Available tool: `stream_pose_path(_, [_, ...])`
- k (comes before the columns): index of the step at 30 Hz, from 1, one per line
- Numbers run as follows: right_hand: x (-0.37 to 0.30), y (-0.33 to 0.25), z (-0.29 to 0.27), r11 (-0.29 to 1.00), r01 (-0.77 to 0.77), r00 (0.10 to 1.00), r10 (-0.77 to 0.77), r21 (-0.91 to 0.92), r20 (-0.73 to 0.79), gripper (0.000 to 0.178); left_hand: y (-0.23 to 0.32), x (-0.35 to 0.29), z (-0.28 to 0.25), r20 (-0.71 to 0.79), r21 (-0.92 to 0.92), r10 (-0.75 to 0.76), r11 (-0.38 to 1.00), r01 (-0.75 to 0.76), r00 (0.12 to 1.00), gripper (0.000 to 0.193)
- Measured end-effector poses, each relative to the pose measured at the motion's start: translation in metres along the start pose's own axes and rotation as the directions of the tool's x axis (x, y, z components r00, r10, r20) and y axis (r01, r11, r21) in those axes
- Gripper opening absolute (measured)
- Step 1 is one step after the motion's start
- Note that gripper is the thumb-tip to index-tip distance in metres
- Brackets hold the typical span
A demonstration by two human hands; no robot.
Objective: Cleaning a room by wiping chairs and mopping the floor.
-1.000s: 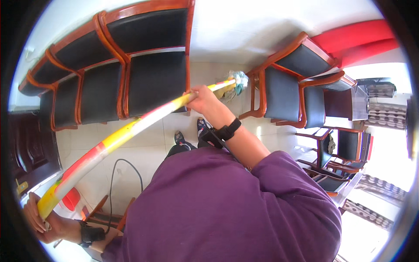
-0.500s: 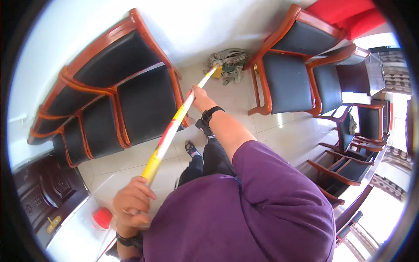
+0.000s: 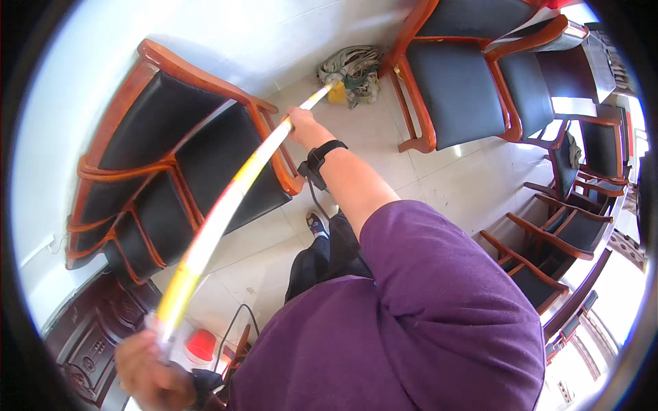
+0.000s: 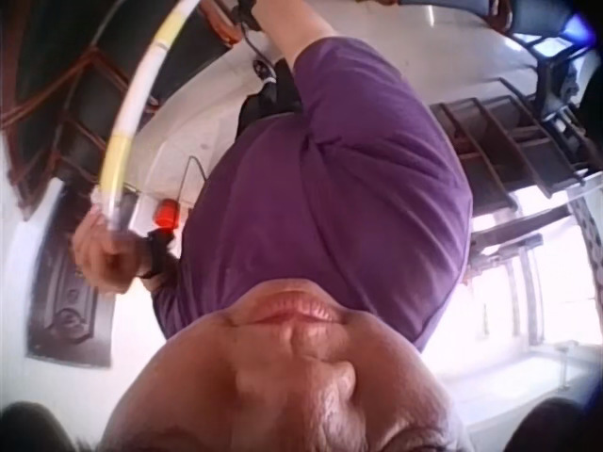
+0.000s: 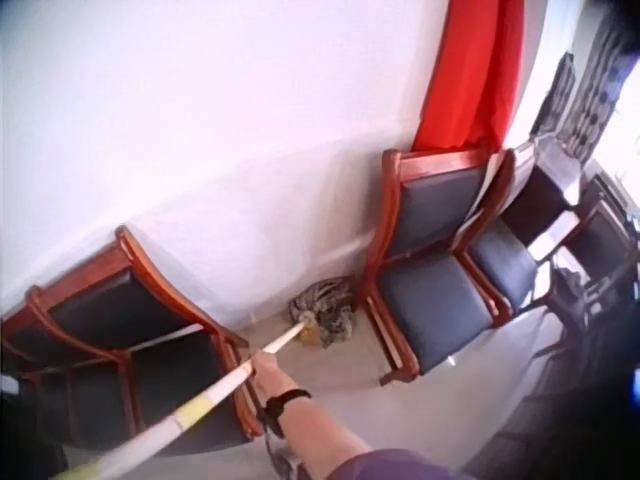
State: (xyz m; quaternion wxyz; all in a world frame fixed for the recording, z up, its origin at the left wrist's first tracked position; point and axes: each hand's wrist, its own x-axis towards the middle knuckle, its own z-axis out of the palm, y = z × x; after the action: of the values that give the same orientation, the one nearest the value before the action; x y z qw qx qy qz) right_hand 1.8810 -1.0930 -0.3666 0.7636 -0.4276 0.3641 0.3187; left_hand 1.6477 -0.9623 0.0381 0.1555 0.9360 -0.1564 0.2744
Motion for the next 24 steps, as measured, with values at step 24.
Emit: stream_pose_path(24, [-0.220,0.328,-0.120,0.080,0.156,0.925,-0.362,-0.984,0.117,0.029,-0.135,-0.109,-0.071,0.391,-0.403,-0.325,0.781,0.477,0.861,0.013])
